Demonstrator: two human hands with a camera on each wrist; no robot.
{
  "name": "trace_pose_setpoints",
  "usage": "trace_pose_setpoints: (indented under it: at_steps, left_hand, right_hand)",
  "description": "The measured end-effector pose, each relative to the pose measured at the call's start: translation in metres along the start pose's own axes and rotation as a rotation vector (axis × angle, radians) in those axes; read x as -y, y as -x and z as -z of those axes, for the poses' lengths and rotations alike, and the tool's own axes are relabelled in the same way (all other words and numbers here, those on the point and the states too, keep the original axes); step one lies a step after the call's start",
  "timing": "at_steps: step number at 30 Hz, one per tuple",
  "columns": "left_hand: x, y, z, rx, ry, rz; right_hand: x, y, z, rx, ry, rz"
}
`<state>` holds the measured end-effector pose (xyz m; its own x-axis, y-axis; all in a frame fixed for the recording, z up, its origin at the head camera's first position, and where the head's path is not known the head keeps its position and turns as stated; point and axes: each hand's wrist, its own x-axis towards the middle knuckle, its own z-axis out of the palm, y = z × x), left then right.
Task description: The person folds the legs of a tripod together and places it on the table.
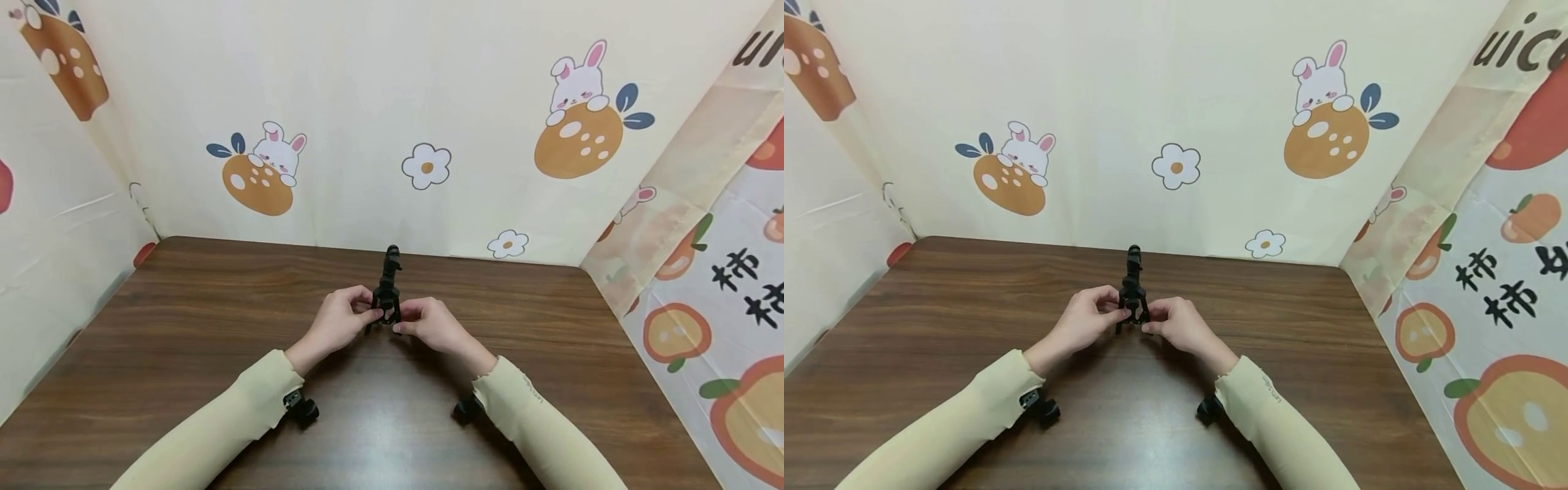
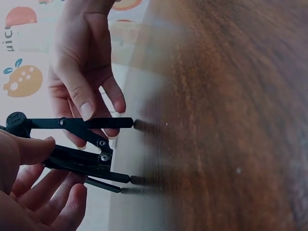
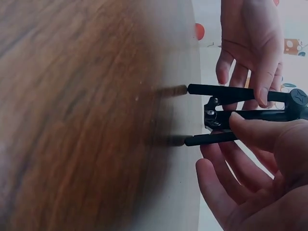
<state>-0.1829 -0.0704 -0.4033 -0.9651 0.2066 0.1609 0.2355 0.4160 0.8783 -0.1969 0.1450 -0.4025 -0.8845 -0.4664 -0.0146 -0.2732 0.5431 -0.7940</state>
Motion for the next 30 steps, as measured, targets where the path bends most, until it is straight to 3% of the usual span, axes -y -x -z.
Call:
trace_pose_setpoints:
  at_steps: [8,18,23,30]
  left_hand:
    - [-0.002,-0.002,0.001,0.016,-0.030,0.008]
    - [-0.003,-0.002,0.001,0.045,-0.091,-0.040]
    - [-0.005,-0.001,0.001,0.051,-0.127,-0.058]
    - [-0.008,0.000,0.003,0.039,-0.201,-0.087]
  right_hand:
    - [-0.003,-0.004,0.001,-0.001,0.030,0.023]
    - [-0.009,-0.011,0.003,-0.002,0.074,0.090]
    - [-0.010,-0.013,0.001,-0.038,0.105,0.129]
    - [-0.006,-0.015,0.003,-0.136,0.178,0.097]
